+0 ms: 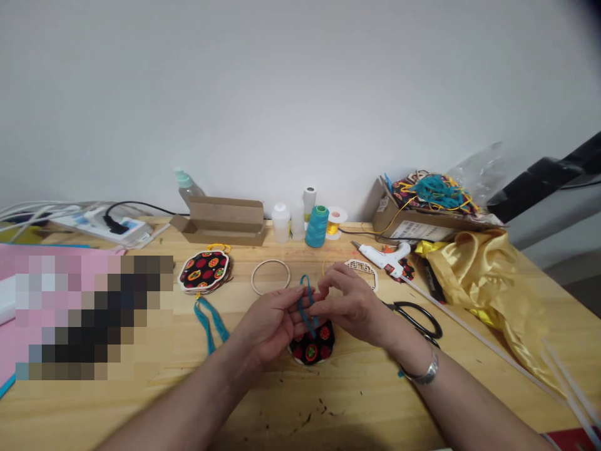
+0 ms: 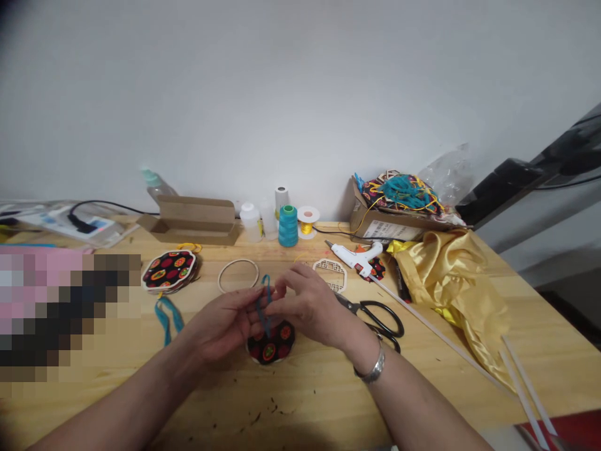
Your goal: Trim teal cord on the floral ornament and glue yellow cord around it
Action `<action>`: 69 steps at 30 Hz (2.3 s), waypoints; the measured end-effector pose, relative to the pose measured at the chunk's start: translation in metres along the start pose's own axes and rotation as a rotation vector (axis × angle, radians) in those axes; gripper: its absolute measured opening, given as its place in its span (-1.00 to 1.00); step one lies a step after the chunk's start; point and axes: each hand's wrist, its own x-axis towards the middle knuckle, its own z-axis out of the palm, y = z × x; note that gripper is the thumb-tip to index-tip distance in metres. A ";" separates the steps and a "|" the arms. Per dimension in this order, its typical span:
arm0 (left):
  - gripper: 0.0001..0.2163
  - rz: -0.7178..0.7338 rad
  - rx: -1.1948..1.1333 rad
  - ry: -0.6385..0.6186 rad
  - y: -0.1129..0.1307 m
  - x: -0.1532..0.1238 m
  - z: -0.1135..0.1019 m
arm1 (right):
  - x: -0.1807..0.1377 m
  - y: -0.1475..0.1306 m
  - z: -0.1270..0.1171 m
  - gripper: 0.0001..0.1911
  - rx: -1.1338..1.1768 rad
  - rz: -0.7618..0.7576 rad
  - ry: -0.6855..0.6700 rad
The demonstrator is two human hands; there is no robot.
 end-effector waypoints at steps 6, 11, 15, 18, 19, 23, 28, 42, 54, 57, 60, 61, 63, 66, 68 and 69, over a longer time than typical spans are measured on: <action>-0.81 -0.001 0.015 0.035 0.001 0.000 0.001 | 0.000 0.001 0.000 -0.84 -0.009 -0.021 -0.058; -0.80 0.039 0.013 -0.006 -0.001 0.002 0.000 | 0.000 0.001 -0.002 -0.84 -0.062 -0.033 -0.081; -0.81 0.064 0.022 -0.038 -0.004 0.003 -0.002 | 0.001 -0.002 -0.004 -0.79 -0.124 -0.033 -0.119; -0.84 0.085 0.019 -0.030 -0.005 0.003 -0.002 | 0.002 -0.006 -0.006 -0.77 -0.188 -0.038 -0.165; -0.84 0.093 0.019 -0.026 -0.005 0.003 -0.002 | 0.003 -0.008 -0.006 -0.78 -0.209 -0.038 -0.183; -0.87 0.122 0.023 -0.027 -0.006 0.003 -0.002 | 0.004 -0.013 -0.007 -0.81 -0.275 -0.040 -0.241; -0.93 0.170 0.043 -0.016 -0.005 0.004 -0.003 | 0.003 -0.020 -0.010 -0.77 -0.176 -0.025 -0.239; -0.80 0.139 0.378 0.041 -0.016 -0.002 0.003 | 0.006 -0.002 -0.003 -0.77 0.456 0.696 -0.028; -0.82 -0.004 0.295 -0.048 -0.016 -0.004 0.004 | 0.008 -0.001 -0.002 -0.84 0.429 0.745 0.026; -0.82 -0.029 0.294 -0.034 -0.014 -0.004 0.006 | 0.007 0.000 -0.001 -0.82 0.437 0.761 0.038; -0.84 -0.028 0.317 -0.046 -0.015 -0.004 0.006 | 0.007 0.000 -0.002 -0.81 0.457 0.768 0.038; -0.84 -0.025 0.325 -0.049 -0.016 -0.004 0.006 | 0.007 0.000 -0.002 -0.81 0.458 0.771 0.036; -0.84 -0.020 0.348 -0.041 -0.018 -0.004 0.006 | 0.007 0.000 -0.002 -0.81 0.452 0.772 0.033; -0.81 -0.005 0.396 -0.037 -0.020 -0.004 0.004 | 0.007 0.001 -0.001 -0.78 0.439 0.750 0.030; -0.76 0.013 0.450 -0.042 -0.021 -0.004 0.004 | 0.006 0.001 0.000 -0.74 0.409 0.728 0.027; -0.74 0.029 0.487 -0.043 -0.022 -0.004 0.004 | 0.006 0.001 0.000 -0.73 0.386 0.716 0.024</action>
